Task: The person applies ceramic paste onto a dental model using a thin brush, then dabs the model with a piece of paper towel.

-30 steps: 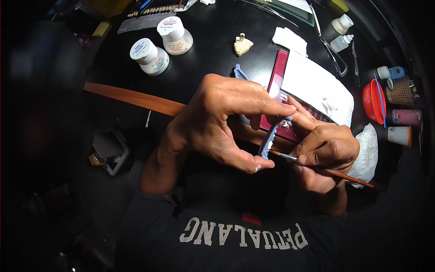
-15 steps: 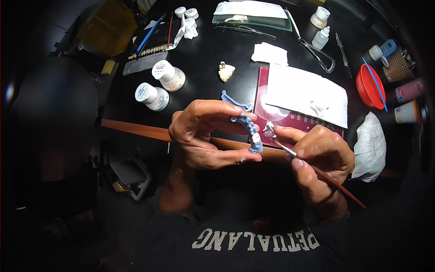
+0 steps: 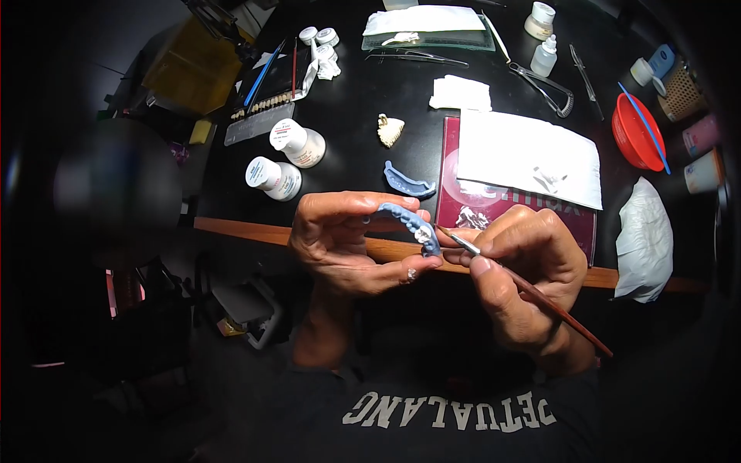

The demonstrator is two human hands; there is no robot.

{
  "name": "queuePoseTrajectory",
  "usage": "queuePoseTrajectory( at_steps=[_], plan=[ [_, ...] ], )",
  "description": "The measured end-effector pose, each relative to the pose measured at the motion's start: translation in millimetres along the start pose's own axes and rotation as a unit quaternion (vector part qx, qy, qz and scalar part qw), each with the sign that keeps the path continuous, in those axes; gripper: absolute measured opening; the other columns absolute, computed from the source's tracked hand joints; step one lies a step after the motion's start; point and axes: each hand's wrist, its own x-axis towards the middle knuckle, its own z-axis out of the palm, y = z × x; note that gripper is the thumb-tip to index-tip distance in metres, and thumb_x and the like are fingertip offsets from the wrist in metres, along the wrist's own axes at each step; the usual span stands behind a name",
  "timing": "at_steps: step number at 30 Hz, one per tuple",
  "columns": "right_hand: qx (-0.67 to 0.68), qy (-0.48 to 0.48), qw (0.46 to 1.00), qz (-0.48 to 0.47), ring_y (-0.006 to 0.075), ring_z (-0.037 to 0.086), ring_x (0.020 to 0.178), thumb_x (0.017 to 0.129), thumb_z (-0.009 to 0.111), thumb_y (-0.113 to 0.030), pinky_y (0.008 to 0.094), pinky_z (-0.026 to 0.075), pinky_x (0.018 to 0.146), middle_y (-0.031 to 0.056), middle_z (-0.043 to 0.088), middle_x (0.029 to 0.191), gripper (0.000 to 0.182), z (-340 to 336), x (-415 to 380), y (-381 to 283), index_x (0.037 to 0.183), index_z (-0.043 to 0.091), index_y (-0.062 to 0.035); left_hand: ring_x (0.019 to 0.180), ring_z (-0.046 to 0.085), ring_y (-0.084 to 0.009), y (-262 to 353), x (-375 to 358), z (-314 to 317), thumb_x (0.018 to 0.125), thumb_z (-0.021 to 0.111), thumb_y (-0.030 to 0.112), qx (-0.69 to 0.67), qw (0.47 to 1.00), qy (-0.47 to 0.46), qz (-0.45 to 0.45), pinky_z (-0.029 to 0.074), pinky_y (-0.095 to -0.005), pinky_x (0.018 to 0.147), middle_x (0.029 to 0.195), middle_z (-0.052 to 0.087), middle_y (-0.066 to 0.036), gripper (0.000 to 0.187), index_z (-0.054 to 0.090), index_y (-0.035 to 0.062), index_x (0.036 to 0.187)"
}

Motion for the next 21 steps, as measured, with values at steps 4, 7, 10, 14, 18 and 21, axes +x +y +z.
queuePoseTrajectory(
  at_steps=[4,7,10,14,18,21],
  plan=[
    [-0.005,-0.01,1.0,-0.026,0.0179,0.07,0.076,0.082,0.066,0.01,0.0414,0.062,0.087,0.0143,0.067,0.082,0.011,1,-1,4,0.091,0.061,0.0062,0.097,0.074,-0.0288,-4,-7,3,0.064,0.096,0.0,0.02,0.999,0.032,0.033,0.065,-0.0389,0.084,0.102,0.069,-0.024,0.08,0.045,0.0015,0.125],
    [-0.031,-0.003,0.998,-0.051,0.0161,0.068,0.071,0.081,0.066,0.011,0.0433,0.062,0.088,0.0144,0.067,0.082,0.012,4,-4,6,0.092,0.061,0.0063,0.098,0.074,-0.0309,-5,-12,5,0.066,0.091,-0.007,0.045,0.996,0.027,0.067,0.065,-0.0396,0.085,0.104,0.07,-0.028,0.073,0.048,-0.0051,0.125],
    [-0.041,0.022,0.996,-0.071,0.0178,0.069,0.073,0.079,0.068,0.012,0.0431,0.062,0.087,0.0158,0.067,0.082,0.015,10,-9,6,0.093,0.063,0.0067,0.099,0.074,-0.0318,-1,-12,-2,0.067,0.089,-0.01,0.065,0.994,-0.031,0.085,0.065,-0.04,0.085,0.109,0.069,-0.03,0.069,0.05,-0.0097,0.125],
    [-0.099,0.029,0.989,-0.102,0.0201,0.071,0.077,0.08,0.069,0.014,0.0349,0.063,0.078,0.0173,0.068,0.085,0.018,8,-11,13,0.097,0.065,0.0079,0.1,0.074,-0.0295,15,-15,5,0.064,0.096,0.004,0.115,0.993,-0.014,0.023,0.065,-0.0394,0.086,0.114,0.067,-0.03,0.086,0.043,0.0023,0.131],
    [-0.1,0.016,0.991,-0.085,0.0183,0.072,0.079,0.081,0.068,0.018,0.0258,0.059,0.068,0.0172,0.067,0.09,0.021,10,-10,14,0.099,0.067,0.0073,0.1,0.074,-0.0277,11,-27,22,0.063,0.098,0.01,0.079,0.988,0.13,-0.03,0.064,-0.0385,0.088,0.114,0.067,-0.029,0.088,0.042,0.0052,0.131],
    [-0.102,0.012,0.993,-0.054,0.0171,0.072,0.08,0.081,0.069,0.018,0.0241,0.059,0.067,0.0161,0.067,0.091,0.02,4,-8,13,0.098,0.068,0.0072,0.102,0.074,-0.0284,16,-27,26,0.065,0.098,0.01,0.067,0.986,0.134,-0.07,0.063,-0.0408,0.09,0.114,0.068,-0.028,0.087,0.042,0.0045,0.132]
  ],
)
